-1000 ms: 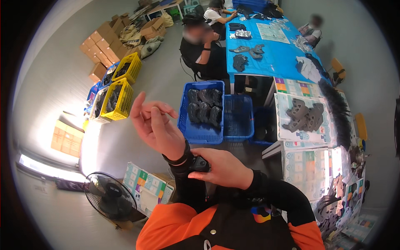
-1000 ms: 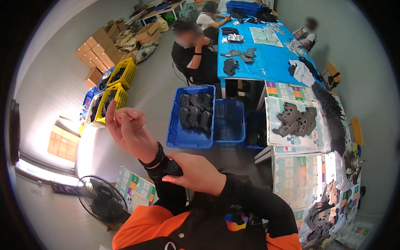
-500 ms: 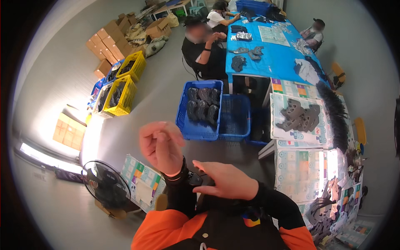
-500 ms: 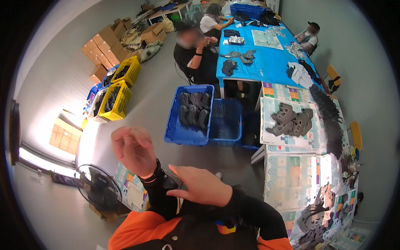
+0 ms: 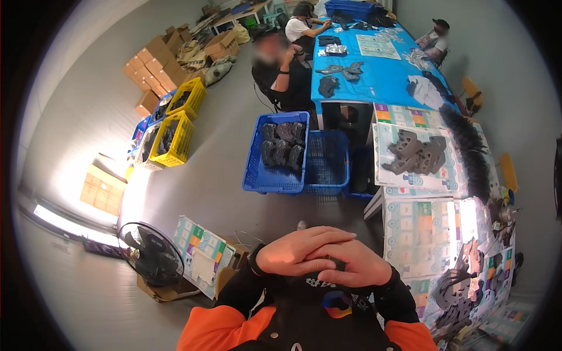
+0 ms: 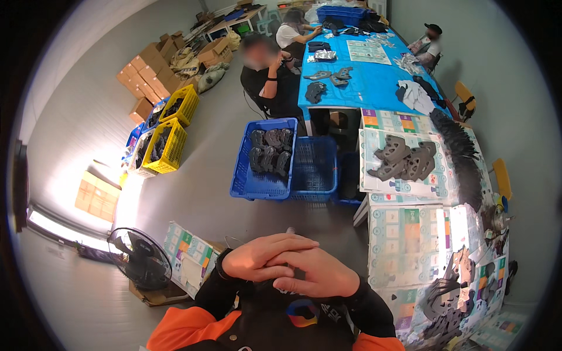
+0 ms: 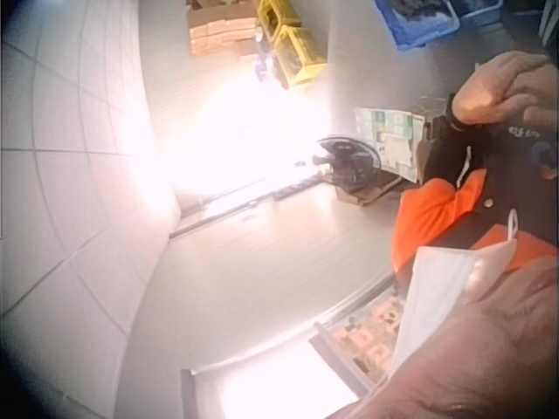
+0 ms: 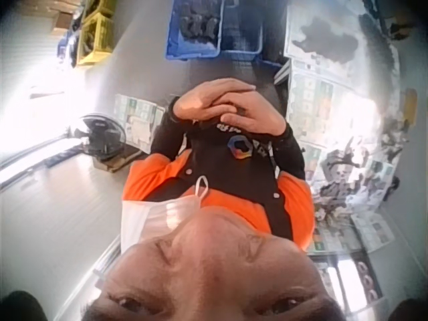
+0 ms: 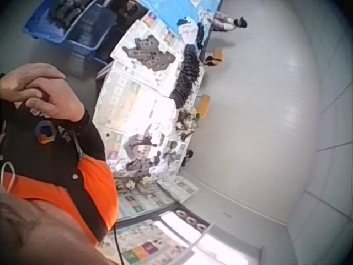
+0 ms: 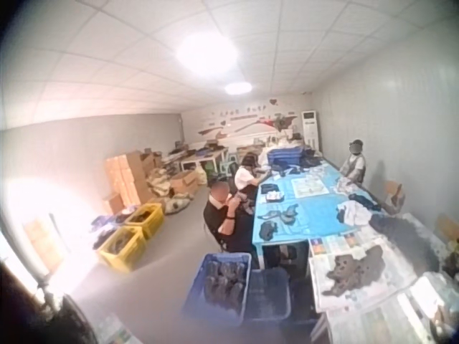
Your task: Organizing and inspecting shoe components on a workstation table.
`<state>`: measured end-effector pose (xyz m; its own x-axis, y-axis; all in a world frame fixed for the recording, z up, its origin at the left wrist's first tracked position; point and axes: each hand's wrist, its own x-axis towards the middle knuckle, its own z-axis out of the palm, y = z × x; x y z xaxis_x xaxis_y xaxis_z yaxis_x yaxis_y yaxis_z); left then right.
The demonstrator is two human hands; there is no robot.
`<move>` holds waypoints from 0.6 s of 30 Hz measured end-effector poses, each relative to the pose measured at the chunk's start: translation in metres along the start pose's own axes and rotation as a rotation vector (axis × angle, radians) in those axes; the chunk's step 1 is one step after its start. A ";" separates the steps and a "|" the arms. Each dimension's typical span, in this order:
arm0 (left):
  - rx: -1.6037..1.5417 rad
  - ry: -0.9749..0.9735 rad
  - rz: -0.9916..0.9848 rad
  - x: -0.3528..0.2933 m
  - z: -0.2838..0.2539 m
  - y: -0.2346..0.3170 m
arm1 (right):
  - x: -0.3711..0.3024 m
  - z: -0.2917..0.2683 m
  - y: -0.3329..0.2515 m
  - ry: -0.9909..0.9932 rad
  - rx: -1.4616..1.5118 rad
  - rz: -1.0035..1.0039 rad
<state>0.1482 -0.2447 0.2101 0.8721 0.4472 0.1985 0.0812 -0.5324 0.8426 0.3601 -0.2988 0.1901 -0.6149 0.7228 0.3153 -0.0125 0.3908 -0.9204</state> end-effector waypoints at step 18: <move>0.345 0.063 -0.062 -0.025 0.005 -0.031 | -0.028 0.018 -0.010 0.192 -0.150 0.087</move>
<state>0.1269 -0.2431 0.1763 0.8295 0.5245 0.1918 0.3009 -0.7090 0.6379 0.3635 -0.3331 0.1868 -0.4472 0.8468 0.2881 0.1593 0.3923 -0.9059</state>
